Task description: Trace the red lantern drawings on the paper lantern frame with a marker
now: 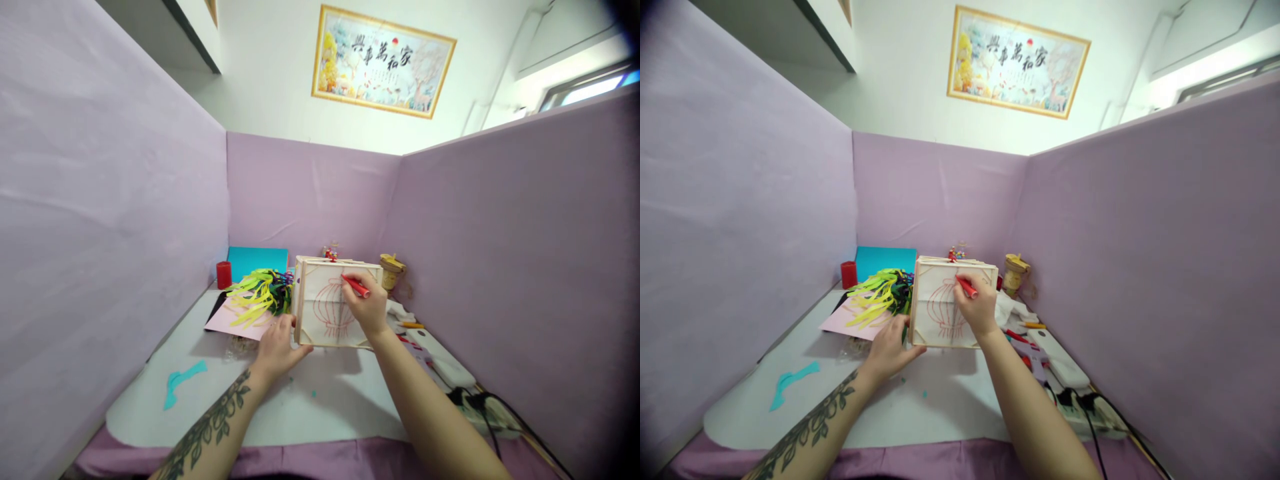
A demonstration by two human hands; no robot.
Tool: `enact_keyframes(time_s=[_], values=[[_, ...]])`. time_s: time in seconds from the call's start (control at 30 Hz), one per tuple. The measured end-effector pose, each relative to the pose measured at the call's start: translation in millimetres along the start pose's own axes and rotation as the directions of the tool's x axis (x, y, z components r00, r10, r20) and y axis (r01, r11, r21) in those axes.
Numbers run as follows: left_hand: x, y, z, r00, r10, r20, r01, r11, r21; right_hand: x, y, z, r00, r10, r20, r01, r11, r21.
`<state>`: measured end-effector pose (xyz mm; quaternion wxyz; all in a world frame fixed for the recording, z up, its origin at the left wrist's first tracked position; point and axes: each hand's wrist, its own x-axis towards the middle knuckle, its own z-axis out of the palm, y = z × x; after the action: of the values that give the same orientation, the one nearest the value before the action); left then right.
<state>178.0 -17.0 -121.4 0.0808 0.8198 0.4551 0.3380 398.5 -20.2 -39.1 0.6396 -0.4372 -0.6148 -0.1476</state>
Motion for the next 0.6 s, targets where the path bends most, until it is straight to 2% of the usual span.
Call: enact_keyframes(time_s=[0.6], values=[[0.1,1.8,-2.3,1.000,-0.004,0.005,0.004,1.000,-0.006,0.1,-2.7,-1.1,0.997,-0.063,0.035,0.065,0.996,-0.057]])
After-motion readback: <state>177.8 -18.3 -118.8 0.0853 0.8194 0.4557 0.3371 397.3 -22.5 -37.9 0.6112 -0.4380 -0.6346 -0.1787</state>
